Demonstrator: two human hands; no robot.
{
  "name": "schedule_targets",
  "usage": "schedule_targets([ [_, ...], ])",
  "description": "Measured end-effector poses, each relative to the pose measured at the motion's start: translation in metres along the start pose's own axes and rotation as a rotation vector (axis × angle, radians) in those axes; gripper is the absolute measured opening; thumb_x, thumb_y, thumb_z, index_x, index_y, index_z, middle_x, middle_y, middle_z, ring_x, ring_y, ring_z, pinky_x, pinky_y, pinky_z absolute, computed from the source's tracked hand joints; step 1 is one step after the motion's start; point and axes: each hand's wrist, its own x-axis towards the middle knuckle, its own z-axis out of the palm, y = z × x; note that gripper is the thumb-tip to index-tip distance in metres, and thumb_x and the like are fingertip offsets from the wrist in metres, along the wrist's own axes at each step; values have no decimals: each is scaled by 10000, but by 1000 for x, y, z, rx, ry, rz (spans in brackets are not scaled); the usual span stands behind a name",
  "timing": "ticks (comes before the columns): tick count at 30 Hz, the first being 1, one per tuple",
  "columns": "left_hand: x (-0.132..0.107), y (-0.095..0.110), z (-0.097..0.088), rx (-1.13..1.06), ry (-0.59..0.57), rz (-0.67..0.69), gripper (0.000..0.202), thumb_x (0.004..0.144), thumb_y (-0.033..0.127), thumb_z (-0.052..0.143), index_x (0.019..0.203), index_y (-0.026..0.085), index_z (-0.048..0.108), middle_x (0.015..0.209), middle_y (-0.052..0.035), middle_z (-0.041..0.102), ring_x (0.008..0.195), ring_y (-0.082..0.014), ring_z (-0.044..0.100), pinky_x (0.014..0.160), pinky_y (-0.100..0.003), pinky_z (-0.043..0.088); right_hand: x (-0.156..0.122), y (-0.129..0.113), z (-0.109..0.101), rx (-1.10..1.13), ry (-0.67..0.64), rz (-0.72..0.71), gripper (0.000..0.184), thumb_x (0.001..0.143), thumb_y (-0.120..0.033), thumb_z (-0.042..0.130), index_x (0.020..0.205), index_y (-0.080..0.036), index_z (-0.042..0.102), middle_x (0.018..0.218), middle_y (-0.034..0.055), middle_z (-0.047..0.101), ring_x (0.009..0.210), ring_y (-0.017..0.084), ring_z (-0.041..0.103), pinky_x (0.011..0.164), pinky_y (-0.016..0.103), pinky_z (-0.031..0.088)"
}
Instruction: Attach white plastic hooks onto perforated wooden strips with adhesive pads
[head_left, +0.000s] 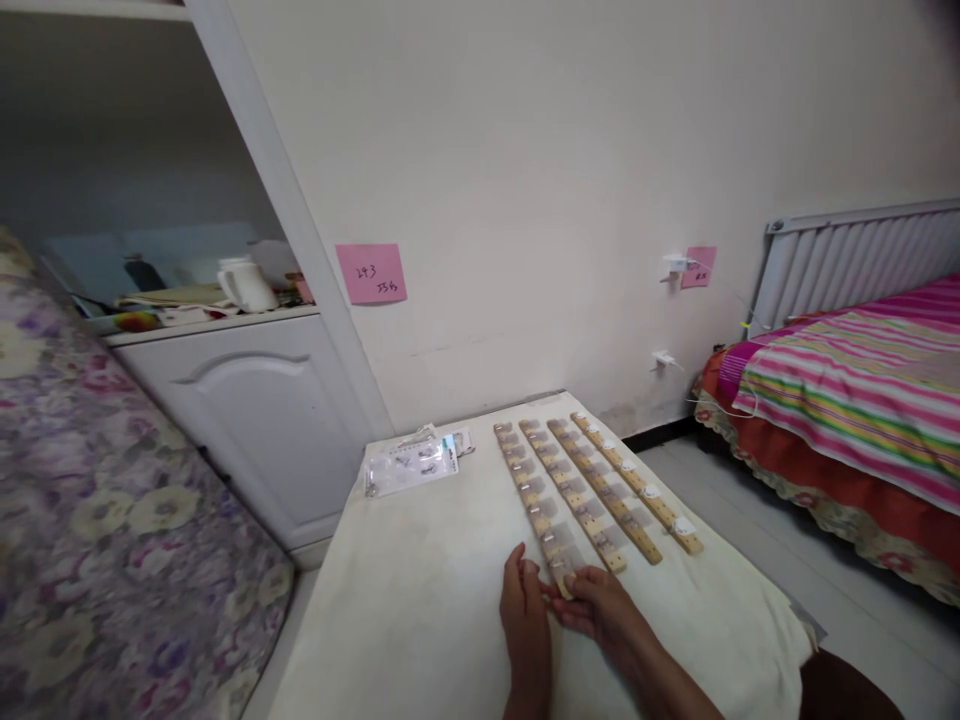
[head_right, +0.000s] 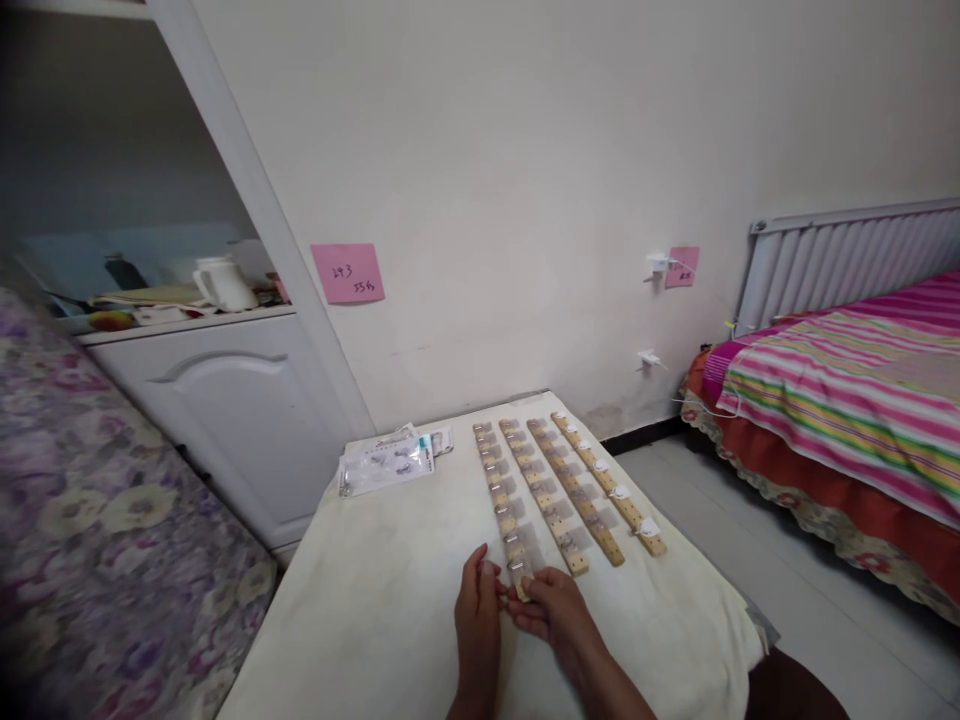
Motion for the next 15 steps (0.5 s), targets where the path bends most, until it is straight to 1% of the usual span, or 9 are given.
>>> schedule_targets([
  [2,1,-2,0,30,33,24,518,873,531,364,1215,165,494,933,-63,650,815,-185,634,730,-308,519,-1,-2,1,-17,-21,8,272,644,-286,758,778,-126,583,762,95,726,639,160,691,611,248,523],
  [4,2,-5,0,40,54,57,503,859,509,392,1204,161,503,1089,-96,618,968,-201,611,812,-307,508,-4,-5,2,-29,-58,7,279,647,-287,761,804,-109,615,789,101,727,661,159,693,623,243,520],
  [7,0,-7,0,18,32,73,537,817,446,469,1257,139,446,1226,-134,536,1064,-212,572,873,-312,494,-10,-5,5,-45,-99,-5,311,632,-303,775,833,-109,637,794,94,730,666,152,689,622,232,507],
  [11,-13,-7,-3,34,11,69,720,730,360,579,1358,136,307,1373,-168,383,1175,-237,500,954,-331,452,-22,6,7,-52,-109,-49,346,615,-371,784,808,-133,624,701,53,714,612,138,660,626,244,501],
  [15,-34,-3,-9,75,-14,28,910,633,306,654,1404,173,190,1453,-172,237,1249,-279,432,950,-341,457,-41,27,5,-33,-130,-89,389,587,-453,778,754,-153,595,691,39,695,621,162,644,638,289,509],
])
